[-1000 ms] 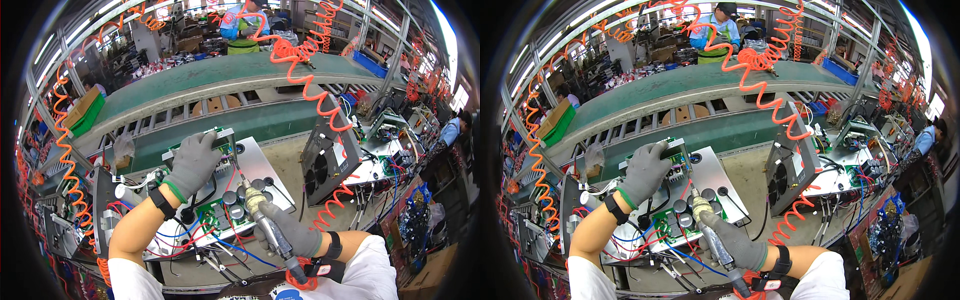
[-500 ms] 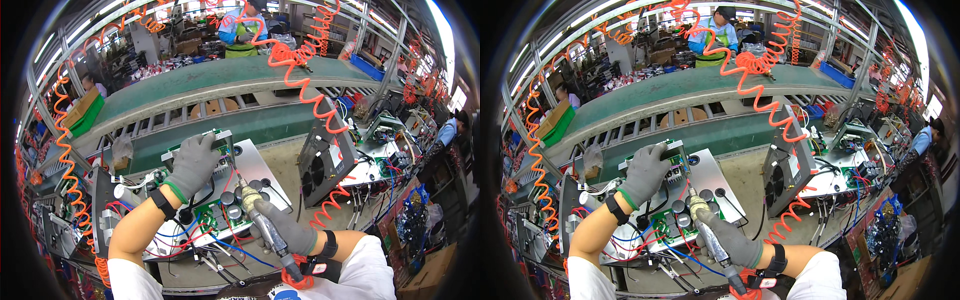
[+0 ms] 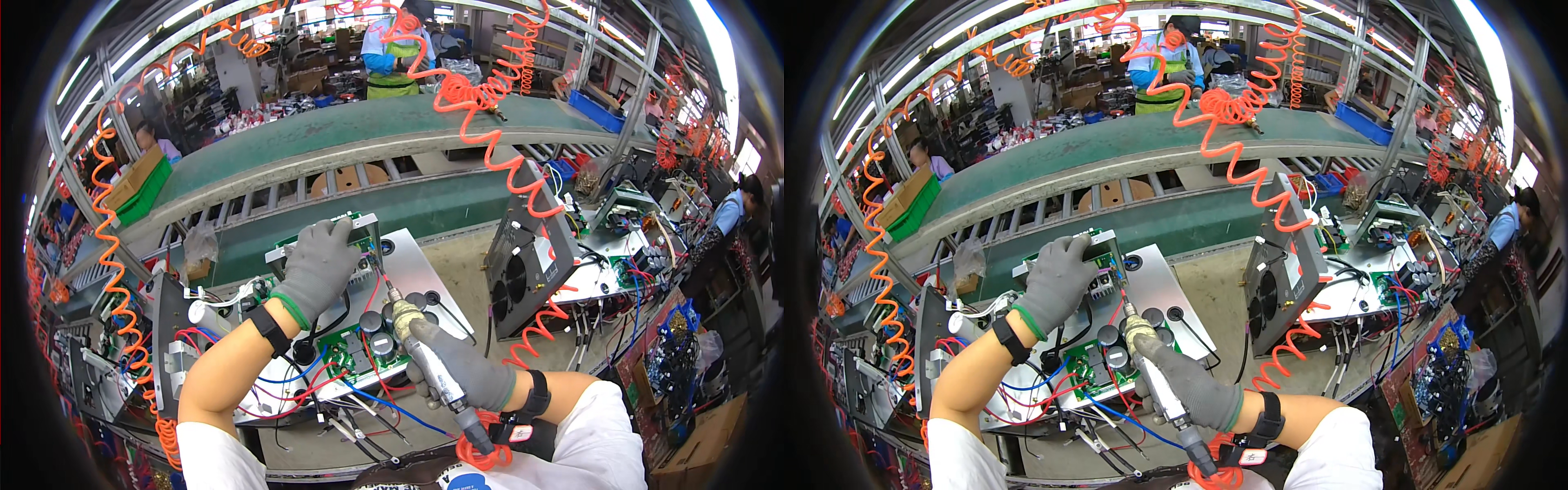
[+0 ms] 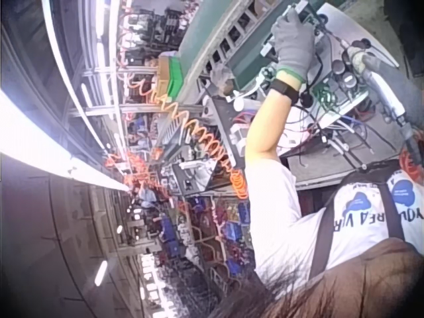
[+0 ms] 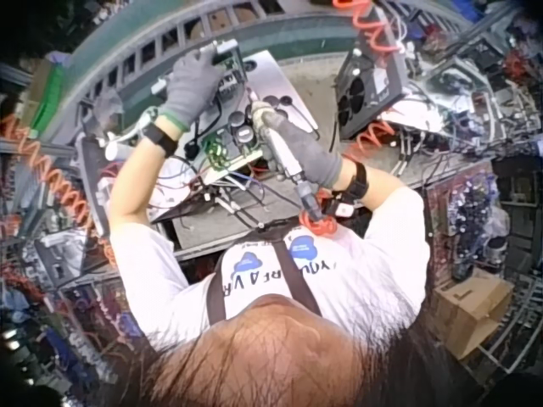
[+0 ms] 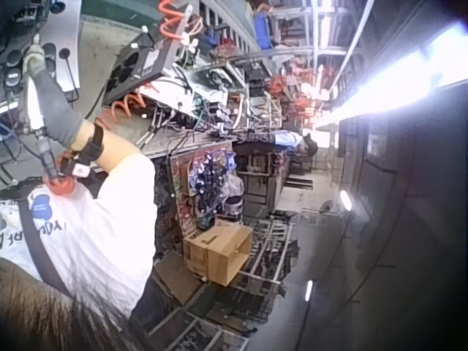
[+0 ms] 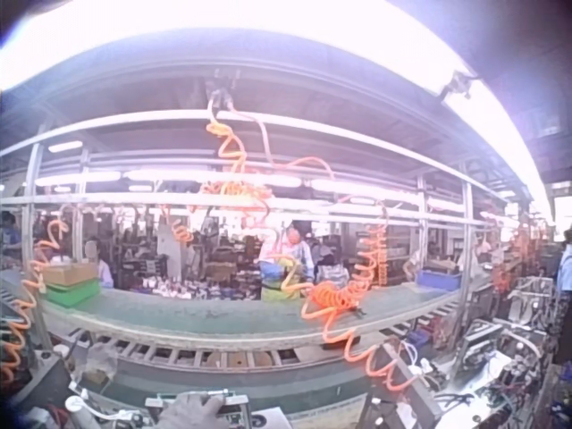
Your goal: Connecting wires and installing electronic components into a solar inverter housing on an assembly line.
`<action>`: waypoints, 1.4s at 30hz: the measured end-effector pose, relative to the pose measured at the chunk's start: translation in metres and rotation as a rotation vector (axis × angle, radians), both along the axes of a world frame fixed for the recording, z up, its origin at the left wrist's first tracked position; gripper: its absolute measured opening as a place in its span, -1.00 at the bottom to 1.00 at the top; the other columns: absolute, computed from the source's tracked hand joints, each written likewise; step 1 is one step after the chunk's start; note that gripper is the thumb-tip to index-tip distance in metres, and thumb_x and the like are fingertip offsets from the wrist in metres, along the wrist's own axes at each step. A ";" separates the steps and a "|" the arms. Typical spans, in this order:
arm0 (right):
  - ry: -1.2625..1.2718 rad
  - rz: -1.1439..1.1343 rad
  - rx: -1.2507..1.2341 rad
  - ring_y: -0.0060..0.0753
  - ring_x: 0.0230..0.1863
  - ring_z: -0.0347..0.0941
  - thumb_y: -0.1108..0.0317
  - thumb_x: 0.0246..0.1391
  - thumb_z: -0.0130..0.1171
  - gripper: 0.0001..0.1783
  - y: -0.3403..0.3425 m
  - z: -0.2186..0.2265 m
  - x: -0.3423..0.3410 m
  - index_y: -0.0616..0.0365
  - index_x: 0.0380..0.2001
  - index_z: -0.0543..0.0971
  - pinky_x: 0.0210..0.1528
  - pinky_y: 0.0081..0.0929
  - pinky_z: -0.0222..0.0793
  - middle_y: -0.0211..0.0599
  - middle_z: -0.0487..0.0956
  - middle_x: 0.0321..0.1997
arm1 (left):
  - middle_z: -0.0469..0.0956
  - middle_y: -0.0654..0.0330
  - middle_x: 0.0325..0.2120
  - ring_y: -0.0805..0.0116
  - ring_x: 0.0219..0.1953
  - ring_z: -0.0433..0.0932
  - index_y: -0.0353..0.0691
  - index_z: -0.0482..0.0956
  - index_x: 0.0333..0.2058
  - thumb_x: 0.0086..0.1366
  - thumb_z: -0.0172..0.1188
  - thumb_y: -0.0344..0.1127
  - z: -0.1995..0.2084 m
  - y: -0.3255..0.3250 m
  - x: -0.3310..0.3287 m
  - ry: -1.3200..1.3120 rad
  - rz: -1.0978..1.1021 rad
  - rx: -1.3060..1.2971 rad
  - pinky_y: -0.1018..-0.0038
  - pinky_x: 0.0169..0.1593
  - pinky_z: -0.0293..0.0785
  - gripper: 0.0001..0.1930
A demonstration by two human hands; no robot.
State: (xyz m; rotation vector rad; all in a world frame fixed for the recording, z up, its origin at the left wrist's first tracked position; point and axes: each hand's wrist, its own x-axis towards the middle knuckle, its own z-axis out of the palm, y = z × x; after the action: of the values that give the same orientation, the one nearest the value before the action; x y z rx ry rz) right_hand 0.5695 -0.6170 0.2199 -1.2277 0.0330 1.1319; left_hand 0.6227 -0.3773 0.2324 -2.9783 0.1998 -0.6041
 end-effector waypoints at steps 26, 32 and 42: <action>-0.065 0.059 0.091 -0.54 -0.53 0.41 -0.30 0.17 -0.14 -0.41 -0.066 -0.040 -0.028 0.06 -0.19 0.38 -0.51 -0.53 0.41 -0.40 0.43 -0.50 | 0.44 0.11 -0.04 0.04 -0.04 0.45 -0.16 0.51 -0.21 -0.04 0.34 -0.28 0.012 0.027 -0.022 -0.105 -0.268 -0.245 0.26 0.00 0.42 -0.63; -0.719 0.239 0.048 -0.60 -0.35 0.37 0.21 0.19 0.06 -0.55 -0.098 -0.102 -0.045 0.21 0.06 0.30 -0.27 -0.56 0.35 -0.38 0.45 -0.34 | 0.47 0.07 -0.11 0.04 -0.10 0.47 -0.09 0.61 -0.30 0.02 0.20 -0.28 0.017 0.022 -0.023 -0.054 -0.169 -0.070 0.23 -0.02 0.42 -0.78; -1.753 0.344 0.026 0.07 -0.13 0.42 0.41 0.24 -0.09 -0.59 -0.117 -0.136 -0.070 0.34 0.12 0.28 -0.19 -0.28 0.39 0.13 0.39 0.07 | 0.55 -0.01 -0.33 -0.04 -0.20 0.58 -0.29 0.56 -0.23 0.13 0.09 -0.24 0.013 0.000 -0.002 0.042 -0.096 0.083 0.06 -0.18 0.52 -0.71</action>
State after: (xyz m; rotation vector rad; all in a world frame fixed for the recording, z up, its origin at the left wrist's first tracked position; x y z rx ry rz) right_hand 0.4993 -0.7343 0.0837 -1.8542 -1.5225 -0.0021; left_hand 0.6207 -0.3769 0.2458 -2.9171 0.3633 -0.5289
